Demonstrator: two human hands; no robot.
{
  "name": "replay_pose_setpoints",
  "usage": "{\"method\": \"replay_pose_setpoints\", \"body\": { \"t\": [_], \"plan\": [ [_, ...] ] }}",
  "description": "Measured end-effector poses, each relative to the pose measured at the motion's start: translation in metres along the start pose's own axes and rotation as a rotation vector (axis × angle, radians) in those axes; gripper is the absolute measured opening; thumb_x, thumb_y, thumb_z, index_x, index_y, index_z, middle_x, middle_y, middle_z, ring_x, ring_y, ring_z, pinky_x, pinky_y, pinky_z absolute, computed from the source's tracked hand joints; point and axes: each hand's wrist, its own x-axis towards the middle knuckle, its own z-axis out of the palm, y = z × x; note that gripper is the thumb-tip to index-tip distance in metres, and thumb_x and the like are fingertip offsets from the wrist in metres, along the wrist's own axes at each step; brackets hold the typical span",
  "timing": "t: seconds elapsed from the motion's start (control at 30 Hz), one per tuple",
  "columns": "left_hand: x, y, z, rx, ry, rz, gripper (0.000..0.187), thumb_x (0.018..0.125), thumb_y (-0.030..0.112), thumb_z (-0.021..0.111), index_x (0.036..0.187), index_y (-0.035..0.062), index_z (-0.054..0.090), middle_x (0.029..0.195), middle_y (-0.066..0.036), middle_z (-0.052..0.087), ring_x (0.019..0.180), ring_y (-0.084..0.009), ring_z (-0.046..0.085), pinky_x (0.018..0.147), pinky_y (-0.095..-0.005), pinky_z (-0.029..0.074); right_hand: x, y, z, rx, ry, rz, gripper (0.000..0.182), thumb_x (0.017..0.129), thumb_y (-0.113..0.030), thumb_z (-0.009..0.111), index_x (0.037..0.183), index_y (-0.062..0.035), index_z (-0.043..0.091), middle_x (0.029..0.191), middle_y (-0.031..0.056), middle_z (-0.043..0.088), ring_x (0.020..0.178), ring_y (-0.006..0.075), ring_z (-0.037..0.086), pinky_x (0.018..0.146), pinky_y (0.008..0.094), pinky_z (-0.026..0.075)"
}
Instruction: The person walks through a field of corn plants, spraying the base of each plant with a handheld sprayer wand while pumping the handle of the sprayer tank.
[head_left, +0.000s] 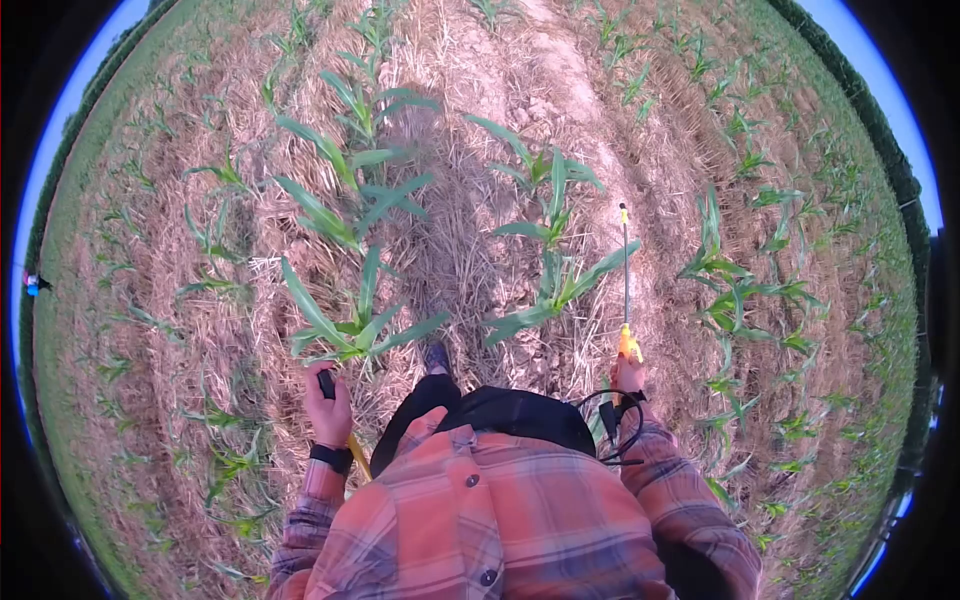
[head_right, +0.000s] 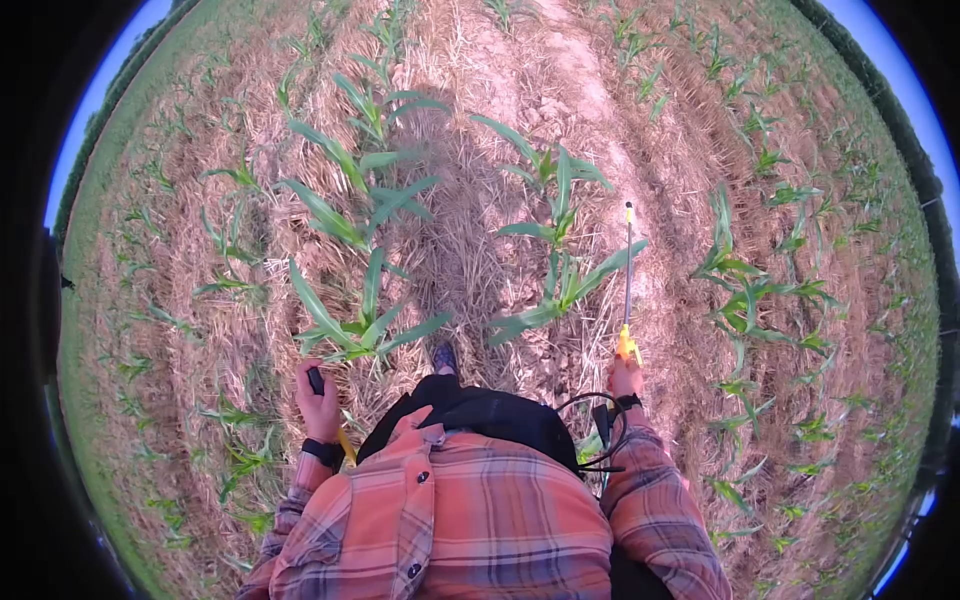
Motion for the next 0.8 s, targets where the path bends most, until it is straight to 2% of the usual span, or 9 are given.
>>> {"method": "replay_pose_setpoints", "body": {
  "t": [0.17,0.27,0.3,0.43,0.5,0.57,0.63,0.7,0.8],
  "plan": [
    [0.052,-0.010,-0.008,-0.043,-0.013,-0.015,0.022,0.073,-0.002,0.047,0.092,0.0073,0.044,0.060,0.002,0.037,0.050,-0.0052,0.034,0.045,-0.0204,0.029,0.006,0.000,0.061,-0.074,0.016,-0.045,0.031,0.075,-0.031,0.054,0.063,-0.0025,0.053,0.046,0.0033,0.048,0.038,0.0115,0.046,0.034,0.0265,0.035],
    [0.087,-0.027,-0.022,-0.038,0.042,0.038,0.022,0.072,-0.002,0.047,0.092,0.0068,0.045,0.061,0.002,0.037,0.051,-0.0059,0.035,0.045,-0.0209,0.030,-0.026,-0.044,0.114,-0.424,-0.133,-0.040,0.022,0.079,-0.026,0.052,0.075,-0.0050,0.053,0.051,0.0026,0.049,0.036,0.0111,0.044,0.033,0.0243,0.034],
    [0.094,-0.028,-0.026,-0.023,0.039,0.013,0.022,0.072,-0.002,0.048,0.092,0.0066,0.045,0.062,0.002,0.037,0.052,-0.0062,0.035,0.046,-0.0210,0.030,0.008,-0.007,0.124,-0.568,-0.167,-0.144,0.024,0.079,-0.028,0.052,0.074,-0.0047,0.054,0.052,0.0032,0.051,0.038,0.0110,0.046,0.035,0.0247,0.035],
    [0.121,-0.029,-0.037,-0.044,0.029,-0.121,0.022,0.072,-0.002,0.048,0.092,0.0064,0.046,0.064,0.001,0.038,0.055,-0.0069,0.036,0.049,-0.0209,0.032,-0.026,-0.052,0.172,-0.739,-0.345,-0.356,0.027,0.076,-0.030,0.054,0.069,-0.0035,0.057,0.051,0.0041,0.053,0.042,0.0115,0.050,0.038,0.0262,0.038],
    [0.136,-0.032,-0.035,0.023,0.044,-0.021,0.023,0.072,-0.002,0.048,0.093,0.0064,0.045,0.064,0.001,0.038,0.055,-0.0070,0.036,0.048,-0.0211,0.031,-0.010,-0.044,0.189,-0.779,-0.383,-0.428,0.028,0.075,-0.030,0.052,0.069,-0.0034,0.057,0.052,0.0042,0.053,0.047,0.0123,0.053,0.044,0.0271,0.040],
    [0.148,-0.034,-0.032,0.091,0.055,0.076,0.023,0.072,-0.002,0.048,0.093,0.0064,0.045,0.064,0.001,0.038,0.054,-0.0071,0.036,0.048,-0.0213,0.031,-0.032,-0.083,0.210,-0.942,-0.564,-0.542,0.030,0.076,-0.033,0.050,0.071,-0.0034,0.057,0.055,0.0065,0.055,0.052,0.0177,0.056,0.050,0.0302,0.042],
    [0.157,-0.033,-0.029,0.021,0.034,0.032,0.024,0.072,-0.003,0.049,0.094,0.0066,0.045,0.064,0.002,0.038,0.054,-0.0067,0.036,0.049,-0.0209,0.031,-0.046,-0.113,0.227,-0.907,-0.654,-0.338,0.032,0.076,-0.034,0.050,0.075,-0.0028,0.056,0.061,0.0110,0.056,0.061,0.0237,0.057,0.056,0.0337,0.042],
    [0.164,-0.025,-0.035,-0.030,0.021,-0.024,0.024,0.072,-0.002,0.049,0.094,0.0060,0.045,0.066,0.002,0.039,0.057,-0.0061,0.037,0.051,-0.0198,0.032,-0.053,-0.138,0.241,-1.056,-0.751,-0.539,0.032,0.075,-0.034,0.050,0.079,-0.0023,0.055,0.071,0.0175,0.057,0.070,0.0311,0.056,0.060,0.0366,0.042],
    [0.176,-0.012,-0.043,-0.167,0.039,-0.060,0.022,0.073,-0.001,0.049,0.094,0.0048,0.044,0.071,0.001,0.038,0.061,-0.0072,0.034,0.055,-0.0209,0.032,-0.041,-0.154,0.259,-1.050,-0.870,-0.533,0.032,0.075,-0.034,0.050,0.080,-0.0021,0.054,0.074,0.0184,0.057,0.072,0.0319,0.055,0.061,0.0367,0.041]
  ]
}}
